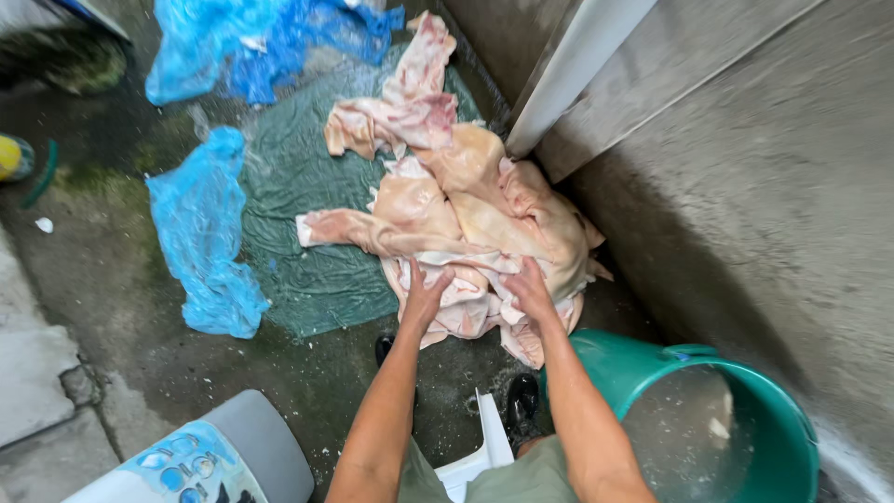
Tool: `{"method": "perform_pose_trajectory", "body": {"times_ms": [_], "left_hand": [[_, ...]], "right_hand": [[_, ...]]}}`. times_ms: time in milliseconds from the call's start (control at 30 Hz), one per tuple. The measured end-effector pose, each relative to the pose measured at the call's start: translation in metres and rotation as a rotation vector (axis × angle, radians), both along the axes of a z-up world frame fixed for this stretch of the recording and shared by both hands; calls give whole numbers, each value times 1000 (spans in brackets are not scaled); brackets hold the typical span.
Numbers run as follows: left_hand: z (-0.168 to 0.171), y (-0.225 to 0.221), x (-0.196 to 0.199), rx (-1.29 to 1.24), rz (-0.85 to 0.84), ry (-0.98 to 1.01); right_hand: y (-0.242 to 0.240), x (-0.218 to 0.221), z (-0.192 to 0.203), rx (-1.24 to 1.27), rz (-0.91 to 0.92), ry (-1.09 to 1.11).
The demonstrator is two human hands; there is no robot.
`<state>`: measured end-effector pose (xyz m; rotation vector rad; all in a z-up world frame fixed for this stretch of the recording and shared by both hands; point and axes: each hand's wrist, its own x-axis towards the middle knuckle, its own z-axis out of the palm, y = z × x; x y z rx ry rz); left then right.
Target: The person washes large pieces of animal skin by hand in a green bucket of water. They repeatedly submerge, agitate, and rinse the skins, then transfer the cleaned pieces into a blue plastic basket.
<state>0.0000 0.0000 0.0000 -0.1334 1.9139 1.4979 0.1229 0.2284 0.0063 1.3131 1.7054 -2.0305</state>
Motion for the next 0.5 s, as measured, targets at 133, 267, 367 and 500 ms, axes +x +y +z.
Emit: {"method": "perform_pose_trajectory", "body": {"times_ms": [133, 267, 367, 500], "left_hand": [[-70, -15, -5, -1, 114, -57], [-147, -36, 7, -142, 41, -113], [-197, -34, 7, -136, -34, -90], [-251, -35, 7, -153, -58, -109]], "right_hand": [[8, -15, -76, -188, -224, -161], [-12, -2, -173, -344, -356, -266], [-24, 13, -238, -278, -330, -276], [-38, 23, -303, -95, -186, -346]]}}
